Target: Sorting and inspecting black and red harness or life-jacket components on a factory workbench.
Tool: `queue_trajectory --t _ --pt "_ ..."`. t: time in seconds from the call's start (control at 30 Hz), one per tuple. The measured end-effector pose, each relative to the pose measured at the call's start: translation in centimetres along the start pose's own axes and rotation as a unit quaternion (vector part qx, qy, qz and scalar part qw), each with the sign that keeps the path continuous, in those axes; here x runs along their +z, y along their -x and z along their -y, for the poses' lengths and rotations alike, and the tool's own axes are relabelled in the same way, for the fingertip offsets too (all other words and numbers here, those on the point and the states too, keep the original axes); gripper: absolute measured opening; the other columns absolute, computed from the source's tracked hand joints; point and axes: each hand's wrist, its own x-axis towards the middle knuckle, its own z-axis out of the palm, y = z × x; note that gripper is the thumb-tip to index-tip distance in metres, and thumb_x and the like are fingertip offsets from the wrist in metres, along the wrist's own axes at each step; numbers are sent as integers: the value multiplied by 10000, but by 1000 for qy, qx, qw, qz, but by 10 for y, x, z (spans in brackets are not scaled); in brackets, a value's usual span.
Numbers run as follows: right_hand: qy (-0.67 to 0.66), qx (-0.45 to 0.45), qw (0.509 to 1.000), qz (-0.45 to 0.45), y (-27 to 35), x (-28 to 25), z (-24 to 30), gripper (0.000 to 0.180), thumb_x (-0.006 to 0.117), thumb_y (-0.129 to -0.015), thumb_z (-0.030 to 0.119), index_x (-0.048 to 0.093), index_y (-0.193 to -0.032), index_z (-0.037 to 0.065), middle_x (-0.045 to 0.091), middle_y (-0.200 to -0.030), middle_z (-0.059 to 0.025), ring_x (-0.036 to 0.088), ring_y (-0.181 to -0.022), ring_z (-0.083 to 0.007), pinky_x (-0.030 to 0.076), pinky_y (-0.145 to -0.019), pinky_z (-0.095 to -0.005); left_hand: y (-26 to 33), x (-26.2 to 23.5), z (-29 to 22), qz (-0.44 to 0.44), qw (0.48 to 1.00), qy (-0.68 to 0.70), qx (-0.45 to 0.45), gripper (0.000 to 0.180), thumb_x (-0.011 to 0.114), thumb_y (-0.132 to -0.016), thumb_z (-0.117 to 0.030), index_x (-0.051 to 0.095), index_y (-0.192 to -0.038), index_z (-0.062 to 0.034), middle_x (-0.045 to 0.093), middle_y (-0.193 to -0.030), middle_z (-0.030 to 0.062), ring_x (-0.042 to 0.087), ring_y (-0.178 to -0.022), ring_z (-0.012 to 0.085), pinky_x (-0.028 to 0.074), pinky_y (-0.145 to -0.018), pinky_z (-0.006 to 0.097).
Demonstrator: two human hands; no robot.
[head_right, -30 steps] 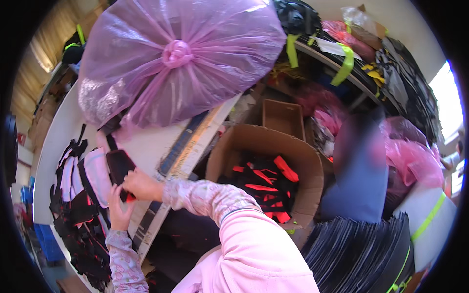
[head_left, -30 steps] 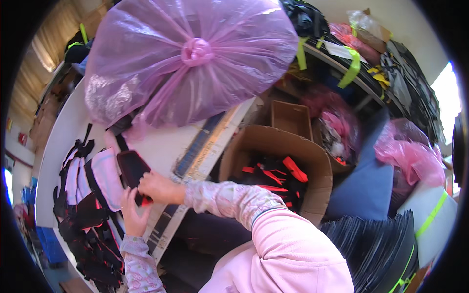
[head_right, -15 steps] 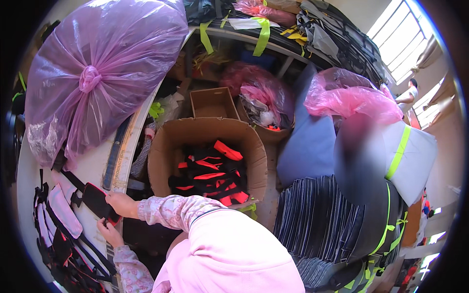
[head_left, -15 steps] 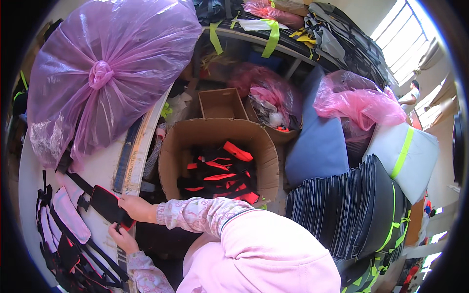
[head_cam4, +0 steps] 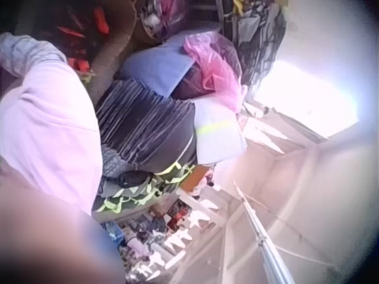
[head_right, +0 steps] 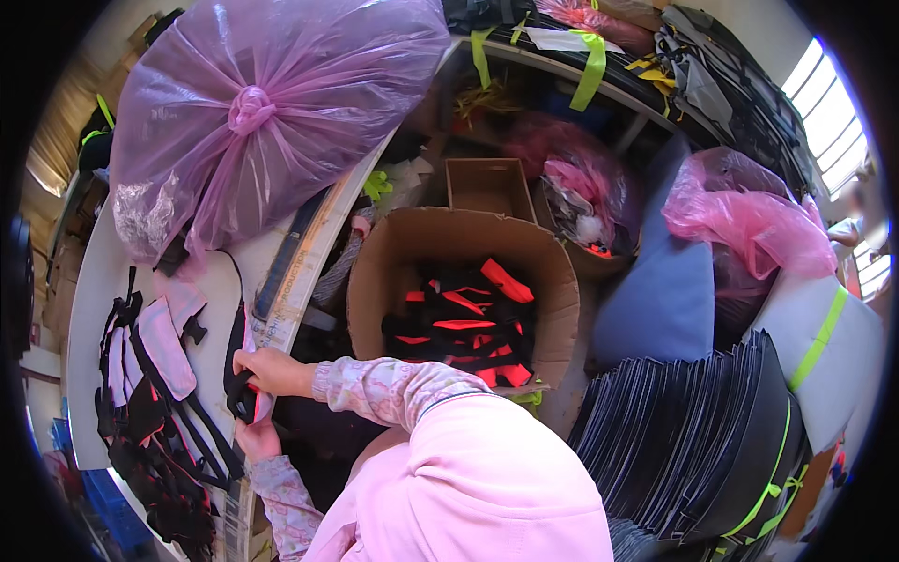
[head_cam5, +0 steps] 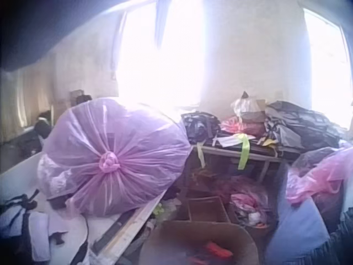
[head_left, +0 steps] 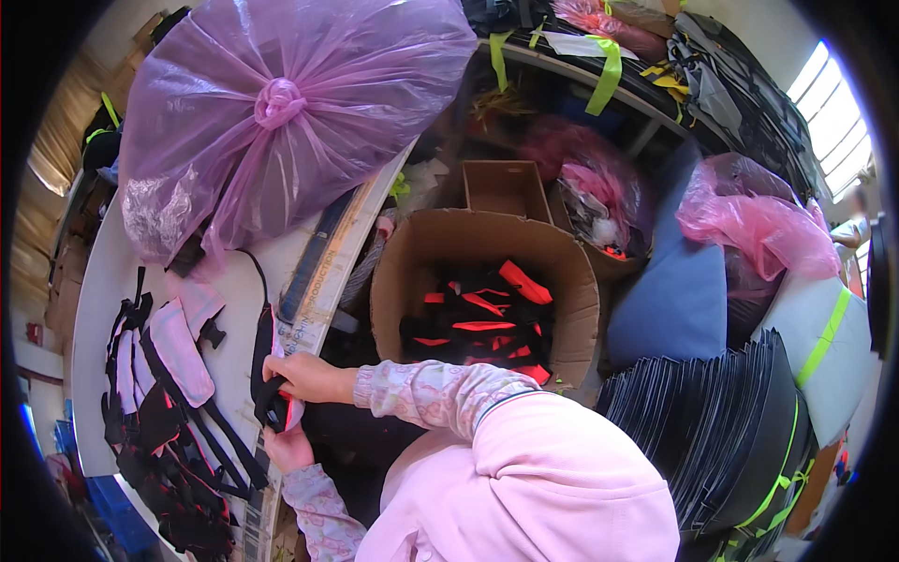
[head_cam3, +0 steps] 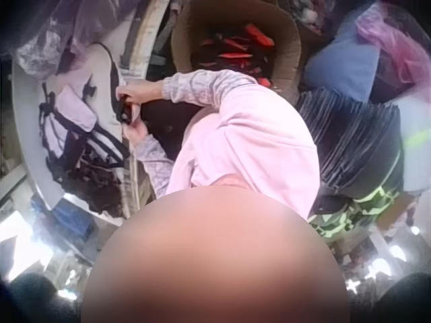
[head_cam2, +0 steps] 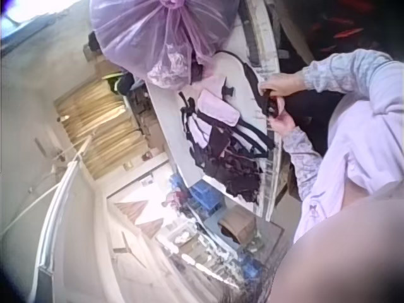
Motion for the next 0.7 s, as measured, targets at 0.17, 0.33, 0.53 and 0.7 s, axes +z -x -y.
queue_trajectory --t 0.17,0.33,0.53,0.7 --pt "-2 -60 995 -82 4 -5 -2 188 598 -731 12 521 -898 53 597 -727 -188 601 -711 -383 471 -623 -426 12 36 -1 11 999 36 -17 409 395 -928 -216 466 -1256 18 517 -1259 150 500 -1163 293 386 -1014 435" --pt "-168 51 983 -50 -1 -2 4 157 575 -740 -20 499 -866 35 569 -685 -118 586 -640 -232 462 -579 -330 6 35 -22 124 988 78 -52 419 418 -875 -222 520 -1209 8 561 -1199 144 532 -1122 277 405 -984 420" --pt "-380 59 922 32 4 8 23 85 543 -830 -6 474 -825 42 522 -722 18 496 -660 -60 409 -568 -213 9 49 -40 -5 998 -57 2 345 416 -872 -253 597 -990 16 644 -952 116 627 -851 221 504 -794 354" --pt "-504 128 840 152 3 12 31 132 598 -846 79 473 -808 57 480 -727 53 447 -688 -38 389 -598 -203 0 37 -53 7 988 -151 -15 328 387 -892 -284 560 -867 -6 610 -825 93 622 -750 185 524 -674 314"
